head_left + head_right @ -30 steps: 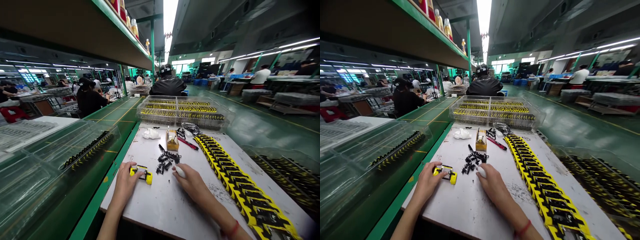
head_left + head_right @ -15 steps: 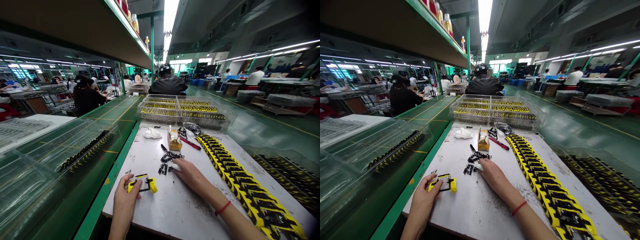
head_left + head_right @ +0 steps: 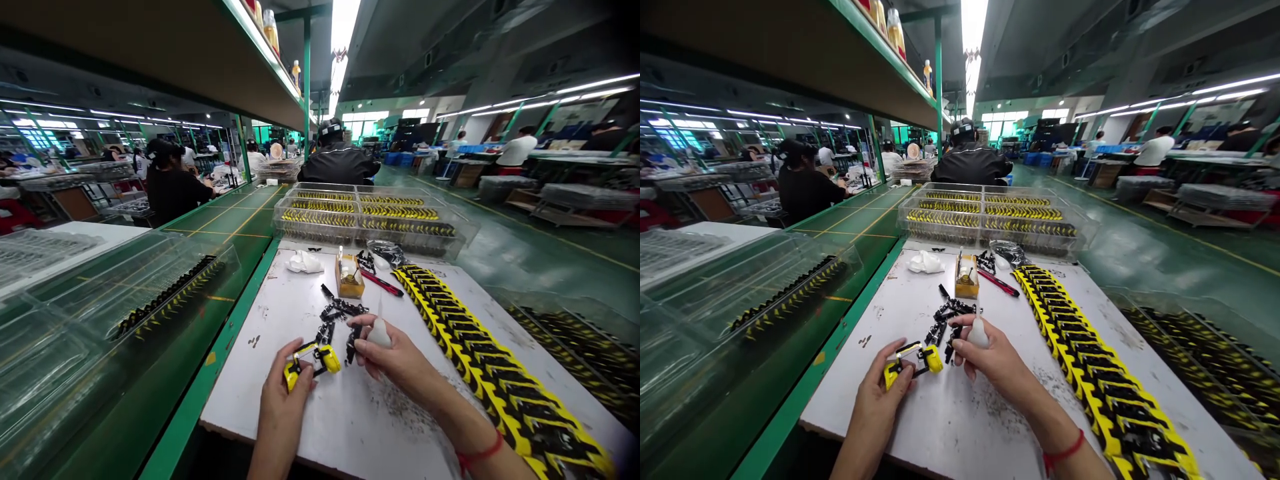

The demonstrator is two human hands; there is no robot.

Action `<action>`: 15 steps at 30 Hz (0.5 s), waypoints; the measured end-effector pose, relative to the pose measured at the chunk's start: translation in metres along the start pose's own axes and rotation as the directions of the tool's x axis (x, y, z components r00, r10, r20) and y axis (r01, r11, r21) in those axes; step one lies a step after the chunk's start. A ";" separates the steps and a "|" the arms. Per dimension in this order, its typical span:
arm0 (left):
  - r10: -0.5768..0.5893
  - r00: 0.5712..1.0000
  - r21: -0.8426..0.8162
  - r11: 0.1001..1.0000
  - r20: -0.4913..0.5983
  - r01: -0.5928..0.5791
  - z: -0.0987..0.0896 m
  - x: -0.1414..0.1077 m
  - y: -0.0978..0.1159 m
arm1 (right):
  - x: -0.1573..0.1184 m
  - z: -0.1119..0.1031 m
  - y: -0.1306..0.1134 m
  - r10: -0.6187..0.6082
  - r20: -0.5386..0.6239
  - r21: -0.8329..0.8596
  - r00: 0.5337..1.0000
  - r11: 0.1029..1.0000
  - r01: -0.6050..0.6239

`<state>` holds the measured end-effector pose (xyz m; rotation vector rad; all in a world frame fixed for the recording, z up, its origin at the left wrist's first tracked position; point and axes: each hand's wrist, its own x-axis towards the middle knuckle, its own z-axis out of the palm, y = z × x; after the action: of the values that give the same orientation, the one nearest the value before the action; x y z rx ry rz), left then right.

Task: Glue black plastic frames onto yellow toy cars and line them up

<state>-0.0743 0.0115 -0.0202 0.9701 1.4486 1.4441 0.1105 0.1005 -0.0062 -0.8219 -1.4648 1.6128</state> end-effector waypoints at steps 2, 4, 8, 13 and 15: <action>0.050 0.996 0.064 0.996 0.077 -0.055 0.006 0.001 -0.005 | 0.000 0.002 0.004 -0.012 0.022 0.014 1.000 1.000 0.011; 0.115 0.987 0.149 0.980 0.115 -0.131 0.011 0.002 -0.006 | 0.000 0.005 0.008 -0.016 0.050 -0.001 0.999 1.000 0.016; 0.224 0.969 0.295 0.923 0.108 -0.246 0.019 0.001 0.000 | 0.000 0.011 0.013 -0.027 0.095 -0.083 0.995 0.996 0.035; 0.259 0.965 0.400 0.880 0.050 -0.257 0.021 -0.001 0.007 | -0.003 0.010 0.014 -0.222 -0.020 -0.336 0.975 0.920 0.203; 0.277 0.960 0.413 0.870 0.041 -0.269 0.018 -0.001 0.007 | -0.004 0.007 0.014 -0.445 -0.018 -0.515 0.895 0.772 0.373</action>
<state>-0.0570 0.0172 -0.0128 1.4811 1.7280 1.3653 0.1045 0.0929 -0.0197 -0.7970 -1.8407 0.8328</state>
